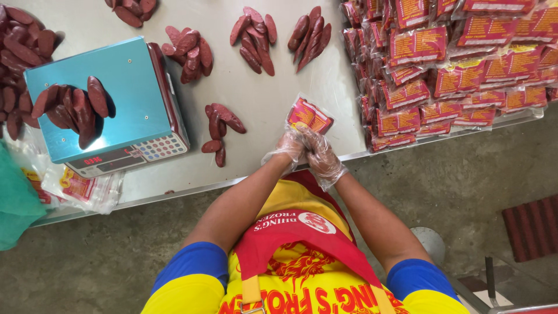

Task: The person puts sausages into plastic bags and places the bags into a large stack of packaged food.

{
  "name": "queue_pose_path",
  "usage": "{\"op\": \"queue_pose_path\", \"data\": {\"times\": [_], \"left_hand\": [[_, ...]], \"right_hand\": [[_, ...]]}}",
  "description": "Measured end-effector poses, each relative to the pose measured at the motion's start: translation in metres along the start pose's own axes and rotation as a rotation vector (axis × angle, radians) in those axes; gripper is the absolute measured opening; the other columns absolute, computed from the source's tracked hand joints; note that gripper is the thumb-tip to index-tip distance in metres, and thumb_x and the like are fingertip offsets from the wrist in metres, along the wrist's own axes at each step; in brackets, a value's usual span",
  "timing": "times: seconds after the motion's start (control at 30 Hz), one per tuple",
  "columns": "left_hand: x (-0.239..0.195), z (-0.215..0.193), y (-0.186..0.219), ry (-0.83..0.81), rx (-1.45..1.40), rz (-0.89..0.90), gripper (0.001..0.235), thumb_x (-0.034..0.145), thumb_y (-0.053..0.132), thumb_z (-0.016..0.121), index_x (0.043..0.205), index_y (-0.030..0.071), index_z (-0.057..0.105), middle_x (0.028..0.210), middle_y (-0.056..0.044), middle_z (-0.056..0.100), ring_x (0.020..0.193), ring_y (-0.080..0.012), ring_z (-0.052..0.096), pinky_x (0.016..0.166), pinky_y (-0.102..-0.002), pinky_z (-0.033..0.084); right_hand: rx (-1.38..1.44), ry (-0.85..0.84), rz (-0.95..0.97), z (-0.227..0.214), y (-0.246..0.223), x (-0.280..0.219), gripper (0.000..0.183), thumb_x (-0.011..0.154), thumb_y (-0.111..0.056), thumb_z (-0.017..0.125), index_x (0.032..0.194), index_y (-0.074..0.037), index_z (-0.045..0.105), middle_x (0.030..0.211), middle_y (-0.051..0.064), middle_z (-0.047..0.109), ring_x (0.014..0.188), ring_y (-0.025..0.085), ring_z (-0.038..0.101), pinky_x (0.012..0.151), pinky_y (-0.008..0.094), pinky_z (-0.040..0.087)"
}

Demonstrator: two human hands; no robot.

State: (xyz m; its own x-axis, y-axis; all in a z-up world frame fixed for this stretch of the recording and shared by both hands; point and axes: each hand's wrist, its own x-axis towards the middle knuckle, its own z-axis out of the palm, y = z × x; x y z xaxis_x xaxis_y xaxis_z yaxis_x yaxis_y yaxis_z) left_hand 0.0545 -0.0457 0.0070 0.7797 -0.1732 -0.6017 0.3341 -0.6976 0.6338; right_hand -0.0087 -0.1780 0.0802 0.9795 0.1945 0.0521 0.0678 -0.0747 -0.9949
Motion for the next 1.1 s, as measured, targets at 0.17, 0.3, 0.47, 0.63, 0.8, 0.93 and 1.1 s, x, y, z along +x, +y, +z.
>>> {"op": "queue_pose_path", "data": {"times": [0.17, 0.3, 0.47, 0.63, 0.8, 0.93, 1.1], "left_hand": [[0.016, 0.011, -0.03, -0.131, -0.041, 0.122, 0.031, 0.091, 0.031, 0.063, 0.114, 0.013, 0.074, 0.111, -0.012, 0.077, 0.1, -0.0273, 0.075, 0.086, -0.042, 0.058], [-0.011, -0.028, -0.038, -0.27, 0.444, 0.561, 0.02, 0.098, 0.024, 0.061, 0.109, 0.016, 0.075, 0.108, -0.01, 0.078, 0.095, -0.0252, 0.073, 0.089, -0.04, 0.056], [-0.079, -0.129, -0.032, 0.328, 0.135, 0.156, 0.023, 0.099, 0.036, 0.064, 0.113, 0.02, 0.073, 0.106, -0.011, 0.076, 0.095, -0.0286, 0.072, 0.088, -0.043, 0.057], [-0.096, -0.228, -0.019, 0.684, 0.254, 0.227, 0.024, 0.094, 0.018, 0.066, 0.117, 0.021, 0.074, 0.114, -0.01, 0.073, 0.106, -0.0289, 0.07, 0.098, -0.04, 0.055], [-0.075, -0.261, -0.003, 0.254, 0.719, 0.433, 0.031, 0.086, 0.007, 0.065, 0.114, 0.019, 0.073, 0.122, -0.008, 0.07, 0.122, -0.0317, 0.062, 0.101, -0.044, 0.051], [-0.071, -0.265, 0.005, 0.121, 0.816, 0.341, 0.058, 0.056, 0.015, 0.08, 0.114, 0.016, 0.072, 0.121, -0.013, 0.068, 0.115, -0.0352, 0.064, 0.097, -0.042, 0.053], [-0.077, -0.262, 0.002, -0.153, -0.6, -0.271, 0.036, 0.104, 0.026, 0.043, 0.124, 0.003, 0.064, 0.112, -0.022, 0.073, 0.098, -0.0486, 0.059, 0.083, -0.058, 0.047]], "right_hand": [[-0.214, 0.017, -0.071, 0.001, -0.012, 0.0, 0.079, 0.074, 0.017, 0.044, 0.151, -0.004, 0.047, 0.139, 0.02, 0.06, 0.13, 0.029, 0.06, 0.114, 0.04, 0.046], [-0.276, 0.023, 0.166, 0.003, -0.018, -0.006, 0.075, 0.073, 0.011, 0.05, 0.147, -0.003, 0.05, 0.121, 0.018, 0.067, 0.091, 0.028, 0.065, 0.081, 0.038, 0.056], [-0.348, 0.171, -0.055, -0.005, -0.018, -0.001, 0.042, 0.09, 0.005, 0.056, 0.13, -0.004, 0.064, 0.108, 0.014, 0.066, 0.097, 0.026, 0.061, 0.093, 0.039, 0.053], [-0.656, 0.292, -0.265, -0.023, -0.02, 0.021, 0.03, 0.086, 0.008, 0.055, 0.107, -0.008, 0.068, 0.111, 0.007, 0.073, 0.11, 0.026, 0.067, 0.107, 0.043, 0.047], [-0.659, 0.236, -0.201, -0.021, -0.016, 0.034, 0.027, 0.081, 0.007, 0.066, 0.101, -0.01, 0.07, 0.105, 0.008, 0.072, 0.105, 0.03, 0.065, 0.1, 0.043, 0.049], [-0.642, 0.246, -0.21, -0.023, -0.009, 0.033, 0.028, 0.081, 0.008, 0.065, 0.102, -0.01, 0.07, 0.106, 0.008, 0.072, 0.106, 0.03, 0.065, 0.1, 0.043, 0.049], [-0.609, 0.254, -0.184, -0.025, -0.001, 0.03, 0.029, 0.08, 0.008, 0.065, 0.102, -0.009, 0.071, 0.108, 0.008, 0.072, 0.108, 0.028, 0.065, 0.1, 0.042, 0.05]]}}
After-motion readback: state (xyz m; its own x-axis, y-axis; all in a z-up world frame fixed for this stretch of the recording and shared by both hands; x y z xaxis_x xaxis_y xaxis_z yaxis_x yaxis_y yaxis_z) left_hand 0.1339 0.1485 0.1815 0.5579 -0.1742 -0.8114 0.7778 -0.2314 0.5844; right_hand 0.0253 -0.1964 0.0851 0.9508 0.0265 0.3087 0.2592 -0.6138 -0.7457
